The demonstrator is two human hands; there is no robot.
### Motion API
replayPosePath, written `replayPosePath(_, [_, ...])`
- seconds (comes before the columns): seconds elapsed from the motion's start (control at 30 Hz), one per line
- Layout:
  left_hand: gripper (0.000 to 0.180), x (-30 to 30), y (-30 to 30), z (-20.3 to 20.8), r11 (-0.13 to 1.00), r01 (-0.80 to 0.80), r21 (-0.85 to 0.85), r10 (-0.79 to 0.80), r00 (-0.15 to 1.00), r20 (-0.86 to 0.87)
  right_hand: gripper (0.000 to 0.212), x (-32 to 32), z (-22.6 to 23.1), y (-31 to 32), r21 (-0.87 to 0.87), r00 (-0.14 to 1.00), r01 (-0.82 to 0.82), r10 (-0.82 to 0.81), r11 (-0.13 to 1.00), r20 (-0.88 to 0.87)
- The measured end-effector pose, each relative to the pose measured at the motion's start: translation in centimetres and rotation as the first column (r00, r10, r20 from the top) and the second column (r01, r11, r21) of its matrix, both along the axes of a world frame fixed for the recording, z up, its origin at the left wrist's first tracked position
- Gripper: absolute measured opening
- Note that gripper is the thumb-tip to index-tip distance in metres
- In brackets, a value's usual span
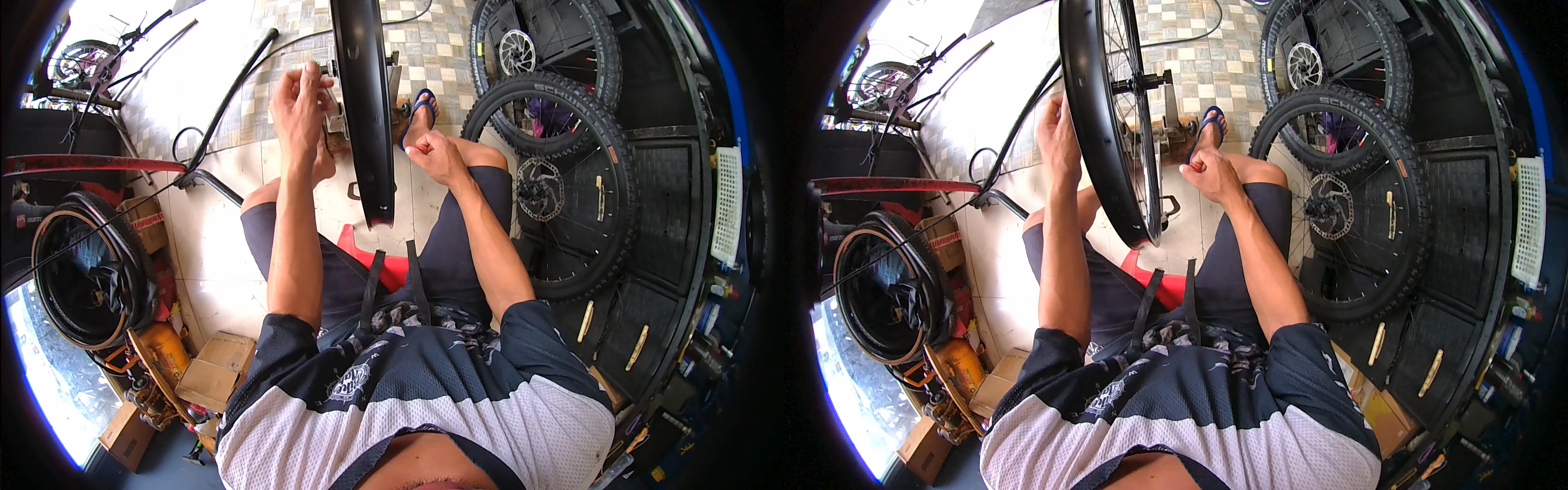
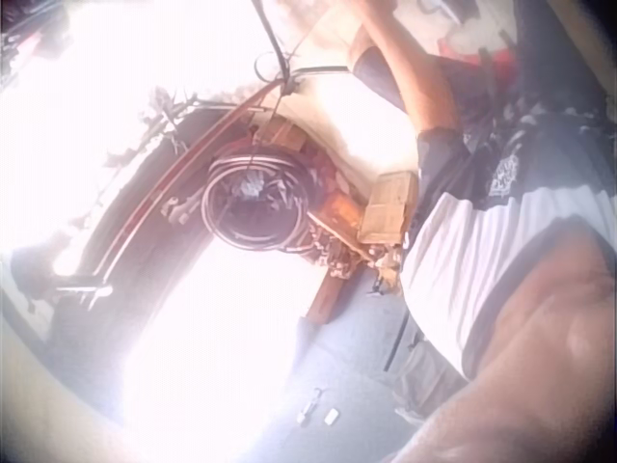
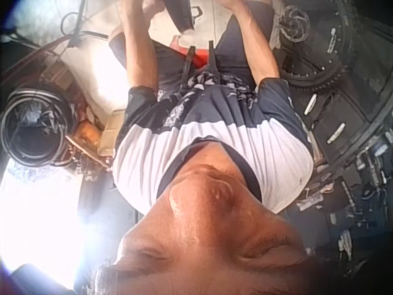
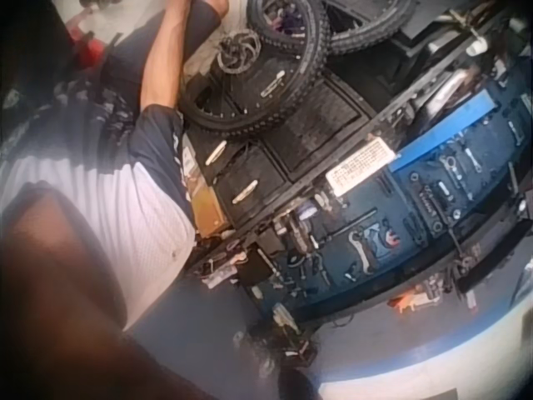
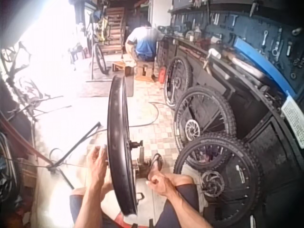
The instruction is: The person installs a bicycle rim onto a wheel hub mounted on a truing stand. They align the rim with the spokes and press it into place, then rotate the wheel to check fit and alignment.
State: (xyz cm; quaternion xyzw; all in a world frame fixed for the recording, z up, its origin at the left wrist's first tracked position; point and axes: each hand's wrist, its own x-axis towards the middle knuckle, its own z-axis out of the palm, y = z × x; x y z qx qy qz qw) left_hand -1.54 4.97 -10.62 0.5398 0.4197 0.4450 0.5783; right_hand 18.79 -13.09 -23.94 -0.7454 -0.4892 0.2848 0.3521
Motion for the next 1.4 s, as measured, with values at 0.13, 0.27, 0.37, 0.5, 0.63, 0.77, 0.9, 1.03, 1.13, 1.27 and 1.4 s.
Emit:
replayPosePath(0.13, [0.035,-1.2,-1.8,-7.7,0.968,-0.032,-0.248,0.024,0.999,-0.035,0.036,0.3,-0.2,0.3,-0.025,0.985,0.098,-0.101,0.995,-0.139])
replayPosePath(0.27, [0.036,-2.3,-4.1,-16.8,0.975,0.048,-0.217,-0.091,0.978,-0.190,0.033,0.8,0.1,0.5,-0.026,0.976,0.088,-0.091,0.996,-0.196])
replayPosePath(0.37, [0.039,-1.6,-5.3,-21.6,0.967,0.013,-0.255,-0.071,0.972,-0.222,0.034,0.3,0.3,0.7,-0.025,0.927,0.154,-0.154,0.988,-0.341])
replayPosePath(0.5, [0.035,-2.1,-5.3,-22.8,0.894,0.115,-0.433,-0.054,0.987,0.149,0.035,-0.9,-0.2,1.2,-0.079,0.816,0.259,-0.262,0.962,-0.515])
replayPosePath(0.63, [0.030,-2.4,-5.1,-19.7,0.860,0.241,-0.450,-0.102,0.945,0.312,0.032,-2.4,-0.6,1.8,-0.157,0.771,0.323,-0.355,0.933,-0.529])
replayPosePath(0.77, [0.023,-2.2,-5.9,-14.6,0.894,0.225,-0.389,-0.169,0.970,0.172,0.026,-3.8,-0.7,1.6,-0.173,0.745,0.283,-0.329,0.944,-0.581])
replayPosePath(0.9, [0.019,-2.5,-5.6,-9.3,0.944,0.283,-0.169,-0.311,0.935,-0.171,0.022,-4.6,-1.1,1.1,-0.221,0.773,0.245,-0.328,0.944,-0.543])
replayPosePath(1.03, [0.021,-2.2,-5.3,-5.1,0.961,0.252,-0.117,-0.269,0.948,-0.170,0.023,-4.0,-1.8,0.7,-0.172,0.774,0.261,-0.313,0.950,-0.551])
replayPosePath(1.13, [0.023,-1.4,-5.2,-2.9,0.974,0.193,-0.116,-0.211,0.963,-0.168,0.024,-3.5,-2.2,0.4,-0.196,0.756,0.271,-0.334,0.942,-0.563])
replayPosePath(1.27, [0.028,-0.7,-4.3,-0.7,0.980,0.146,-0.138,-0.166,0.975,-0.146,0.025,-3.4,-2.7,0.3,-0.178,0.750,0.261,-0.315,0.949,-0.582])
replayPosePath(1.4, [0.028,-0.7,-2.7,-0.2,0.980,0.137,-0.141,-0.144,0.989,-0.041,0.024,-3.4,-2.7,0.2,-0.170,0.741,0.255,-0.305,0.952,-0.598])
